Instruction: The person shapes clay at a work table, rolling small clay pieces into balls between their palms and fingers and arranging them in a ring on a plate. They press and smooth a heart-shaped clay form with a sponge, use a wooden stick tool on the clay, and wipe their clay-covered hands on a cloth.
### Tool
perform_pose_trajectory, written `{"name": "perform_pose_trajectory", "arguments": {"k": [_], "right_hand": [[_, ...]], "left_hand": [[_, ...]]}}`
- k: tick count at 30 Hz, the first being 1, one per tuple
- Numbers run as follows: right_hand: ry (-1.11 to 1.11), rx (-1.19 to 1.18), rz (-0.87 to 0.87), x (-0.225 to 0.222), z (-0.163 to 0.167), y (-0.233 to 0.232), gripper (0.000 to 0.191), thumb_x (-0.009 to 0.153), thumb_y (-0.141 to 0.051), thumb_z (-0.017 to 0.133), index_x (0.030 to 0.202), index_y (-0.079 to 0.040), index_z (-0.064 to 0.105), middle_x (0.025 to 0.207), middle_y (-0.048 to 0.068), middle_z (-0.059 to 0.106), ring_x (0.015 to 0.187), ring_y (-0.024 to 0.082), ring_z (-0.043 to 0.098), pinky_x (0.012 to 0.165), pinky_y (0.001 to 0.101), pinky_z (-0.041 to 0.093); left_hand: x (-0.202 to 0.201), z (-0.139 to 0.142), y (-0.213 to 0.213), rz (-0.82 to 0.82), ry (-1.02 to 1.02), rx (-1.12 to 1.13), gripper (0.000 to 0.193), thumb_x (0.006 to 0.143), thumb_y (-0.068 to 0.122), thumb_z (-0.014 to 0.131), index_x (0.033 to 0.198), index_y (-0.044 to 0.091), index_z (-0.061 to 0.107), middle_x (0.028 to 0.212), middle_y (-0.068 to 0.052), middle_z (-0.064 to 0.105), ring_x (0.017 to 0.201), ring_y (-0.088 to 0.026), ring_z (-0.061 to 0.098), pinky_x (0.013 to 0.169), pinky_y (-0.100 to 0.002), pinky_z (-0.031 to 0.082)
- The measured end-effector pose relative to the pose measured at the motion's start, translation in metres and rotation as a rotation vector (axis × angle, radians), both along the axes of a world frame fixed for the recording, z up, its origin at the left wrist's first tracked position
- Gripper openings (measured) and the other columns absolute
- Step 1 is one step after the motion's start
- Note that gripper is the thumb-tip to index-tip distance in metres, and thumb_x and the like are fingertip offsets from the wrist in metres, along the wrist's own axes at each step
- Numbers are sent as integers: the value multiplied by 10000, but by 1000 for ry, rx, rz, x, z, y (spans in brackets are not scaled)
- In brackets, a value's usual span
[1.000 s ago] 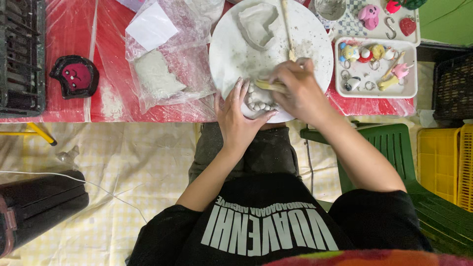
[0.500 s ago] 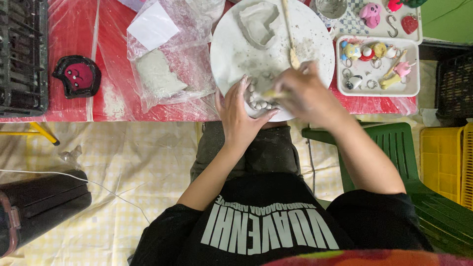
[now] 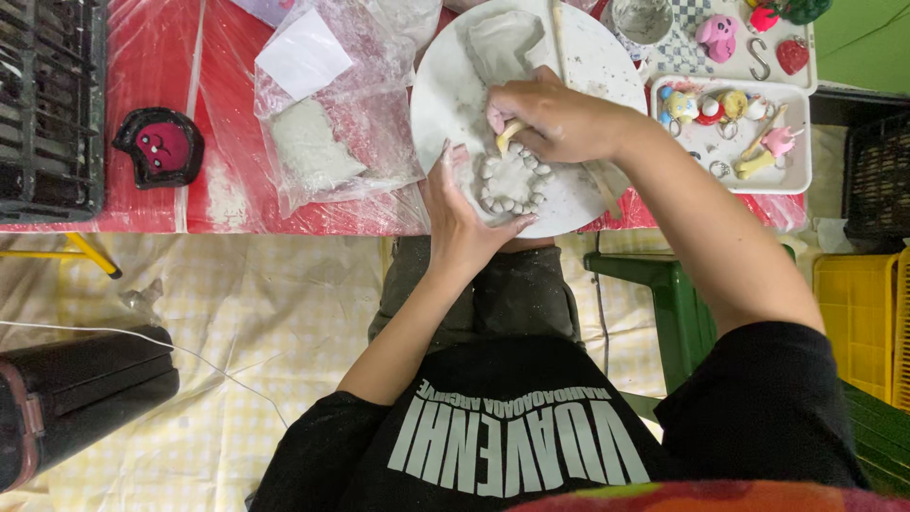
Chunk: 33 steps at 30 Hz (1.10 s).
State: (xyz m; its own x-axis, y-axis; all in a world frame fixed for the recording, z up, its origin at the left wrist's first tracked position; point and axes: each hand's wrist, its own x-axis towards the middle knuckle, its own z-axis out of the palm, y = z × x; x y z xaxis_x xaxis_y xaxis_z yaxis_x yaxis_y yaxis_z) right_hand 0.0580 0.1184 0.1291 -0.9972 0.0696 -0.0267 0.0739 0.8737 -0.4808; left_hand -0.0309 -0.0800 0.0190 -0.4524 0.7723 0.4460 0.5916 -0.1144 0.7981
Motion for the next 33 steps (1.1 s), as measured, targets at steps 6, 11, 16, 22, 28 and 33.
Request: {"name": "perform_pose_trajectory", "arguments": {"k": [6, 11, 16, 22, 28, 33], "right_hand": [[123, -14, 52, -5, 4, -1, 307, 865, 10, 680, 1094, -105, 511, 995, 48, 607, 975, 262, 615, 1005, 438, 344], [-27, 54, 41, -5, 5, 0, 336, 813, 21, 688, 1078, -111, 530, 948, 39, 625, 916, 260, 628, 949, 458, 339], [61, -18, -32, 4, 5, 2, 284, 883, -7, 695, 1086, -89, 515, 932, 76, 622, 846, 273, 630, 999, 462, 394], [138, -87, -213, 30, 3, -11, 320, 917, -16, 716, 1120, 0, 470, 944, 168, 676, 888, 376, 698, 740, 439, 528], [237, -39, -395, 52, 8, -27, 332, 900, -4, 724, 1153, 17, 509, 1019, 183, 709, 952, 349, 740, 810, 408, 574], [361, 157, -320, 62, 1, -49, 255, 879, -27, 795, 1056, -34, 611, 1039, 158, 724, 1041, 318, 676, 977, 418, 512]], "left_hand": [[-4, -3, 1, -12, 7, -43, 1415, 610, 401, 1021, 1589, 43, 64, 1477, -218, 422, 1374, -385, 437, 1169, -533, 335], [-6, -2, 1, -21, 59, -23, 1357, 615, 394, 1011, 1588, 48, 130, 1525, -203, 426, 1409, -393, 420, 1179, -534, 320], [-10, 3, 2, -36, 101, -60, 1244, 634, 451, 987, 1563, 69, 252, 1505, -149, 461, 1405, -357, 424, 1177, -546, 303], [-15, 18, 1, -57, 258, -149, 1166, 633, 547, 949, 1528, 116, 337, 1466, -77, 530, 1405, -269, 455, 1198, -681, 125], [-28, 29, 17, -208, 366, -140, 1261, 595, 580, 938, 1561, 103, 282, 1408, -76, 583, 1348, -233, 532, 1202, -699, 31], [-35, 27, 20, -273, 291, -123, 1348, 606, 583, 939, 1599, 41, 205, 1352, -94, 631, 1310, -242, 579, 1253, -645, 82]]}}
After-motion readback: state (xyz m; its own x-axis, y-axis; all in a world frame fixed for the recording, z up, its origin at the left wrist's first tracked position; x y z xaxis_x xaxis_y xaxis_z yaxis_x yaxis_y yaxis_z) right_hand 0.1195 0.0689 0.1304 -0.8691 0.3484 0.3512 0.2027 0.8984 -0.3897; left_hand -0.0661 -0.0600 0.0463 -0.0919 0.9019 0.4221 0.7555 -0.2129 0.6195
